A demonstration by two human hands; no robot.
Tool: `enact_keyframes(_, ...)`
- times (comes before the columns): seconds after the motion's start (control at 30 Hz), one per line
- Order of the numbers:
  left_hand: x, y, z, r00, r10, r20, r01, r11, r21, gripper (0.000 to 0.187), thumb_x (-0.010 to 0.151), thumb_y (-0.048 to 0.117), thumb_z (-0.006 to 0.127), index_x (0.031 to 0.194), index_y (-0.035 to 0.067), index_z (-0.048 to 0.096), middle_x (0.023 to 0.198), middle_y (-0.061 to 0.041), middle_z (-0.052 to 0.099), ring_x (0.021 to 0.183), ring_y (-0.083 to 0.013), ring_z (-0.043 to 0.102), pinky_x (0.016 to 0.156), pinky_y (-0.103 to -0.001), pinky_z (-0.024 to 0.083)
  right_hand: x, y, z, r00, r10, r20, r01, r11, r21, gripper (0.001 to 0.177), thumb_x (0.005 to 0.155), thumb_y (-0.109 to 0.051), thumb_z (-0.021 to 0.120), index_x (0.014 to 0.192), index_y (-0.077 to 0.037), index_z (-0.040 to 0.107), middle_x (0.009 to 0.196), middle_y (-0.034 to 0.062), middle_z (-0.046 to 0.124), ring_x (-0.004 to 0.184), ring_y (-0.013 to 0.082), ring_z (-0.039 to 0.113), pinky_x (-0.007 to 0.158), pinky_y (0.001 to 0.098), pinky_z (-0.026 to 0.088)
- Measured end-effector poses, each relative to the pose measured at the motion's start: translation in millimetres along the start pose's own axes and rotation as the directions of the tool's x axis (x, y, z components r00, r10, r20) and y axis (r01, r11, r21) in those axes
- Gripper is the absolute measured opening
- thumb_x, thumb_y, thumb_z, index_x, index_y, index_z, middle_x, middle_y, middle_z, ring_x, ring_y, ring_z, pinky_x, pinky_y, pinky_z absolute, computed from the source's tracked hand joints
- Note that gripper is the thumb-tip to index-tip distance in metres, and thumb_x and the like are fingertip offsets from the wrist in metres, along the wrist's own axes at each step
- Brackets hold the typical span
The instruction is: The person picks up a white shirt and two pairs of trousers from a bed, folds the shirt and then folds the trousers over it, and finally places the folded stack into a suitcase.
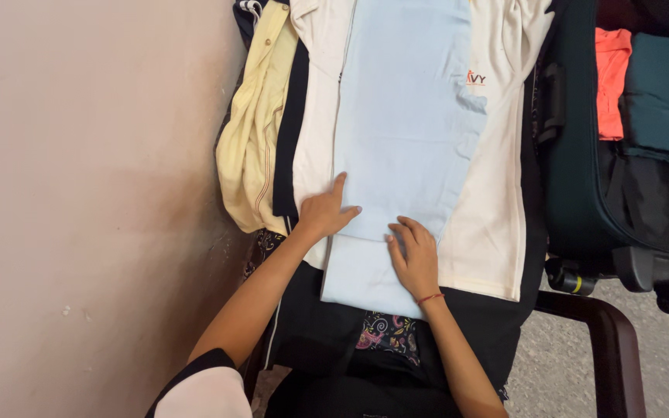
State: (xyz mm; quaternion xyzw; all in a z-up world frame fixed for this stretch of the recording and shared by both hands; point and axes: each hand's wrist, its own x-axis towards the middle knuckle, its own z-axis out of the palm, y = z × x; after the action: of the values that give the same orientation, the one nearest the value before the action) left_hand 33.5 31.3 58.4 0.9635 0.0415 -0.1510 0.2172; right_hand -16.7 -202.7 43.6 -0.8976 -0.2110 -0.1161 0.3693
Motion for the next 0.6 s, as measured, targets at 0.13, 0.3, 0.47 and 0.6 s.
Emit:
enact_keyframes(0.13, 2.0, -3.0, 4.5, 1.000, 0.001, 0.022, -0.001, 1.000, 0.009, 0.105, 0.089, 0.057, 0.062, 0.165, 0.010, 0.007, 0.081, -0.017, 0.074, 0.082, -0.0368, 0.073, 0.081, -0.047, 0.055, -6.7, 6.8, 5.9, 0.982, 0.036, -0.184, -0.056, 0.993, -0.108, 0.039, 0.098, -0.034, 0.067, 0.124, -0.005, 0.065, 0.141, 0.0251, 0.054, 0.132, 0.0424, 0.050, 0.111, 0.0482, 0.039)
enact_keyframes(0.3, 13.5, -15.5, 20.1, 0.991, 0.100, 0.087, -0.102, 0.994, 0.026, 0.121, 0.081, 0.071, 0.064, 0.163, 0.009, 0.001, 0.104, -0.026, 0.073, 0.097, -0.0394, 0.072, 0.086, -0.046, 0.056, -9.2, 7.8, -0.9, 0.938, 0.250, -0.239, -0.285, 0.951, -0.123, 0.080, 0.088, -0.046, 0.076, 0.144, 0.004, 0.048, 0.149, 0.0368, 0.037, 0.136, 0.0508, 0.037, 0.109, 0.0533, 0.034)
enact_keyframes(0.47, 4.2, -9.7, 11.4, 0.955, 0.169, 0.243, -0.196, 0.977, 0.090, 0.151, 0.059, 0.084, 0.070, 0.163, 0.005, -0.006, 0.114, -0.031, 0.069, 0.103, -0.0415, 0.072, 0.090, -0.043, 0.058, 0.9, 15.0, -35.6, 0.821, 0.564, 0.087, -0.545, 0.820, -0.174, 0.092, 0.081, -0.058, 0.074, 0.140, 0.007, 0.047, 0.108, 0.0281, 0.066, 0.098, 0.0389, 0.064, 0.087, 0.0463, 0.053)
enact_keyframes(0.6, -4.0, -7.9, 5.9, 0.903, 0.192, 0.384, -0.226, 0.973, 0.044, 0.159, 0.051, 0.076, 0.077, 0.165, 0.008, -0.009, 0.116, -0.034, 0.068, 0.106, -0.0431, 0.073, 0.090, -0.041, 0.060, -5.7, 36.1, -46.9, 0.770, 0.533, 0.351, -0.473, 0.846, -0.248, 0.074, 0.083, -0.065, 0.073, 0.102, 0.007, 0.071, 0.081, 0.0195, 0.072, 0.075, 0.0320, 0.072, 0.073, 0.0416, 0.057)
